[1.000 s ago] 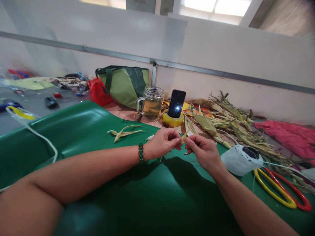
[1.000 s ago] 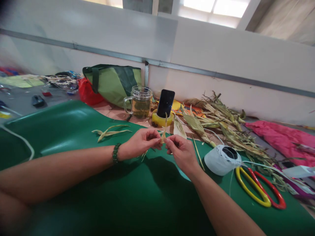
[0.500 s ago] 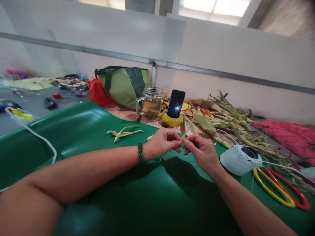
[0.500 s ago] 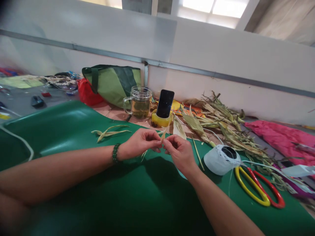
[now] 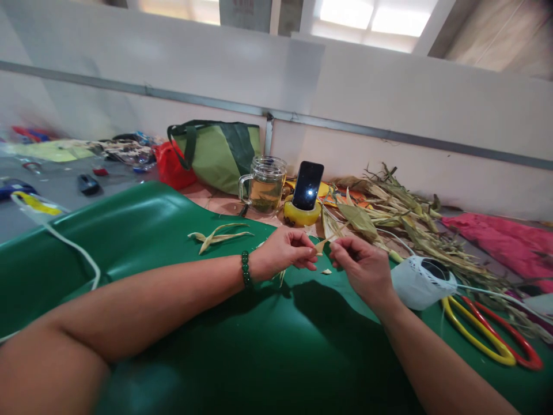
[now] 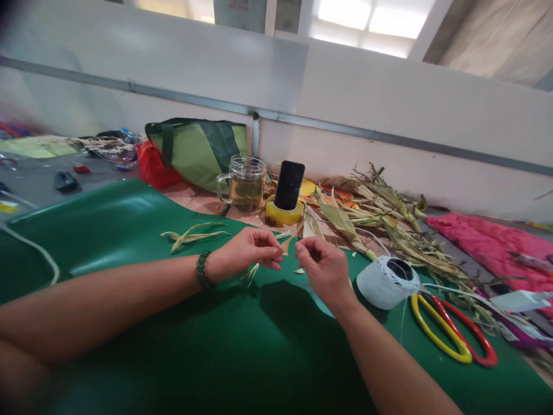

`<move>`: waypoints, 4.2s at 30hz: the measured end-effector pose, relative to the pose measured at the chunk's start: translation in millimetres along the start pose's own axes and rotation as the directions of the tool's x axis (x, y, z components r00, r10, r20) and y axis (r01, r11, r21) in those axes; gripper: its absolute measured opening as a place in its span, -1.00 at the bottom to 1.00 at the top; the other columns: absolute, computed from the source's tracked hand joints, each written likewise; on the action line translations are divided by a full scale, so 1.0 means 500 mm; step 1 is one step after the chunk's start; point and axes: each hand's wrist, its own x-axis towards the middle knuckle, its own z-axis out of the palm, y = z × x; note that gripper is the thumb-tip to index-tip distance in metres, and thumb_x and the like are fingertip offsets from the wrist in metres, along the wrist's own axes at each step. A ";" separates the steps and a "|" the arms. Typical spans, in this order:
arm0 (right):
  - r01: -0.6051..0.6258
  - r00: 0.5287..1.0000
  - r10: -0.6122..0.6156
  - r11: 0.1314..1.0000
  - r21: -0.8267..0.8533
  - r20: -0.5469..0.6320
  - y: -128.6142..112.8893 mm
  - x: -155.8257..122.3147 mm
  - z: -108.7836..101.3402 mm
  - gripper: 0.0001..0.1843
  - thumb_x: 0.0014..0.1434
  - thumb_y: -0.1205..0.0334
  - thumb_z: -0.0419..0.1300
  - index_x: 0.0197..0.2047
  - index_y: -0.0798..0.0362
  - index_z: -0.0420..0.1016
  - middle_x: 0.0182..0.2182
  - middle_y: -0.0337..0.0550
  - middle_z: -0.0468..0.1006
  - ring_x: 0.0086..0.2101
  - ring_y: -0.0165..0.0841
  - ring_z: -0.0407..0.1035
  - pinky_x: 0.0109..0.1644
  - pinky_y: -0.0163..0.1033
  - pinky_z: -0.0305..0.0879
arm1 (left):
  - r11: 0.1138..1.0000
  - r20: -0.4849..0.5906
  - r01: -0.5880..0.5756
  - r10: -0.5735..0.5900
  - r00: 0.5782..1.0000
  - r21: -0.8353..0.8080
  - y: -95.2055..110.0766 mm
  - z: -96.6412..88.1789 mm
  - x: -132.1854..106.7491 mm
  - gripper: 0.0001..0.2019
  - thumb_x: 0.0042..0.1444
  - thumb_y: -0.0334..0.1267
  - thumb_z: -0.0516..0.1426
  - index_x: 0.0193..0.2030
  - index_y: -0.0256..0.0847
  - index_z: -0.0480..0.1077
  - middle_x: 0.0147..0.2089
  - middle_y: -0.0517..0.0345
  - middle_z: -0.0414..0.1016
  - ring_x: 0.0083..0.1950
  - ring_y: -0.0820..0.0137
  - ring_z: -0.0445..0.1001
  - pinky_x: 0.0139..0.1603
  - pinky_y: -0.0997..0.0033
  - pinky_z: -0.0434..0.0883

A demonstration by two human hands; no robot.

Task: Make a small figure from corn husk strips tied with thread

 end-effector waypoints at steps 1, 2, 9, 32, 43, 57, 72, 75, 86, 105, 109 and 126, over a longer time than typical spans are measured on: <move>-0.014 1.000 0.014 1.000 0.018 -0.012 0.000 0.002 -0.003 -0.63 0.01 -0.09 0.24 -0.47 0.08 0.45 -0.61 -0.18 0.47 -0.63 -0.40 0.34 -0.54 -0.29 0.29 | 1.000 -0.003 -0.004 0.004 1.000 0.001 0.000 0.000 0.001 -0.73 -0.16 -0.32 0.35 -0.46 -0.36 0.33 -0.51 0.14 0.51 -0.50 0.47 0.53 -0.42 0.53 0.43; -0.024 1.000 0.024 0.999 0.046 -0.001 -0.001 0.004 -0.004 -0.63 -0.01 -0.10 0.25 -0.44 0.08 0.46 -0.59 -0.17 0.48 -0.61 -0.40 0.35 -0.53 -0.29 0.31 | 1.000 -0.002 -0.009 0.009 1.000 0.002 -0.001 -0.001 0.001 -0.72 -0.17 -0.30 0.36 -0.46 -0.36 0.33 -0.50 0.14 0.51 -0.50 0.47 0.53 -0.43 0.54 0.43; -0.019 0.975 -0.026 0.980 0.197 0.222 -0.013 -0.002 0.010 -0.63 -0.02 -0.10 0.31 -0.43 0.07 0.50 -0.50 -0.16 0.52 -0.49 -0.39 0.39 -0.40 -0.28 0.38 | 1.000 0.009 -0.012 0.012 1.000 0.012 -0.001 0.004 -0.003 -0.67 -0.20 -0.21 0.37 -0.44 -0.34 0.34 -0.50 0.17 0.51 -0.47 0.47 0.54 -0.39 0.53 0.43; -0.234 0.942 0.153 0.938 0.257 0.299 -0.012 0.005 0.004 -0.55 -0.15 -0.16 0.37 -0.47 0.10 0.50 -0.57 -0.19 0.52 -0.57 -0.44 0.37 -0.43 -0.29 0.39 | 0.986 0.037 -0.137 0.135 0.990 0.095 -0.009 0.002 0.001 -0.62 -0.18 -0.07 0.35 -0.46 -0.34 0.35 -0.50 0.17 0.48 -0.46 0.51 0.49 -0.36 0.49 0.46; -0.188 0.967 0.147 0.963 0.192 0.210 -0.011 0.002 0.014 -0.51 -0.15 -0.21 0.33 -0.53 0.10 0.45 -0.63 -0.21 0.46 -0.62 -0.45 0.31 -0.51 -0.31 0.29 | 0.988 0.007 -0.142 0.142 0.990 0.060 -0.012 0.012 0.002 -0.72 -0.07 -0.24 0.31 -0.44 -0.32 0.28 -0.50 0.23 0.45 -0.45 0.54 0.49 -0.35 0.52 0.46; -0.176 0.955 0.123 0.968 0.178 0.271 -0.018 -0.004 0.015 -0.62 -0.09 -0.08 0.32 -0.54 0.09 0.44 -0.66 -0.24 0.45 -0.64 -0.46 0.29 -0.52 -0.32 0.28 | 0.936 -0.040 -0.271 0.286 0.957 0.224 -0.007 0.008 -0.001 -0.83 -0.09 -0.32 0.25 -0.51 -0.32 0.33 -0.54 0.25 0.36 -0.47 0.58 0.30 -0.40 0.54 0.28; -0.260 0.928 0.190 0.946 0.193 0.320 -0.021 -0.008 0.015 -0.60 -0.17 -0.09 0.34 -0.58 0.11 0.46 -0.68 -0.24 0.42 -0.66 -0.50 0.25 -0.56 -0.35 0.22 | 0.928 -0.311 -0.356 0.372 0.875 0.109 0.045 -0.001 -0.001 -0.83 0.04 -0.25 0.19 -0.42 -0.30 0.32 -0.50 0.24 0.38 -0.47 0.57 0.33 -0.37 0.53 0.32; -0.268 0.934 0.197 0.938 0.220 0.299 -0.022 -0.004 0.016 -0.59 -0.20 -0.10 0.36 -0.57 0.11 0.47 -0.68 -0.23 0.42 -0.65 -0.49 0.24 -0.56 -0.34 0.24 | 0.943 -0.370 -0.327 0.325 0.870 0.058 0.050 0.000 -0.001 -0.81 0.07 -0.19 0.18 -0.36 -0.28 0.32 -0.40 0.23 0.40 -0.42 0.56 0.38 -0.36 0.52 0.33; -0.279 0.944 0.219 0.929 0.245 0.245 -0.014 0.003 0.013 -0.54 -0.21 -0.16 0.36 -0.54 0.11 0.46 -0.63 -0.22 0.45 -0.63 -0.49 0.27 -0.50 -0.31 0.29 | 0.993 0.028 -0.096 0.094 0.995 0.075 -0.007 0.000 0.004 -0.66 -0.21 -0.17 0.37 -0.46 -0.32 0.33 -0.49 0.23 0.43 -0.44 0.57 0.41 -0.35 0.52 0.33; -0.367 0.917 0.272 0.861 0.352 0.291 -0.015 0.002 0.014 -0.57 -0.27 -0.06 0.43 -0.46 0.12 0.52 -0.57 -0.20 0.52 -0.58 -0.47 0.36 -0.44 -0.31 0.36 | 0.998 0.027 -0.019 0.018 0.999 0.065 -0.005 -0.007 0.007 -0.58 -0.28 -0.10 0.39 -0.43 -0.33 0.34 -0.50 0.19 0.48 -0.46 0.48 0.51 -0.37 0.49 0.40; -0.322 0.928 0.227 0.887 0.331 0.295 -0.017 0.002 0.014 -0.58 -0.24 -0.07 0.42 -0.45 0.10 0.51 -0.56 -0.21 0.52 -0.56 -0.46 0.35 -0.41 -0.29 0.37 | 0.998 0.027 -0.003 0.001 1.000 0.068 -0.001 -0.005 0.005 -0.59 -0.25 -0.09 0.38 -0.45 -0.32 0.32 -0.51 0.18 0.48 -0.48 0.49 0.50 -0.40 0.50 0.39; -0.374 0.906 0.266 0.868 0.327 0.328 -0.008 0.005 0.015 -0.58 -0.24 -0.08 0.41 -0.49 0.13 0.50 -0.59 -0.22 0.48 -0.57 -0.49 0.31 -0.43 -0.32 0.30 | 0.996 0.025 -0.045 0.044 0.999 0.078 -0.003 -0.003 0.006 -0.59 -0.25 -0.09 0.38 -0.45 -0.33 0.32 -0.53 0.22 0.45 -0.51 0.52 0.46 -0.42 0.52 0.37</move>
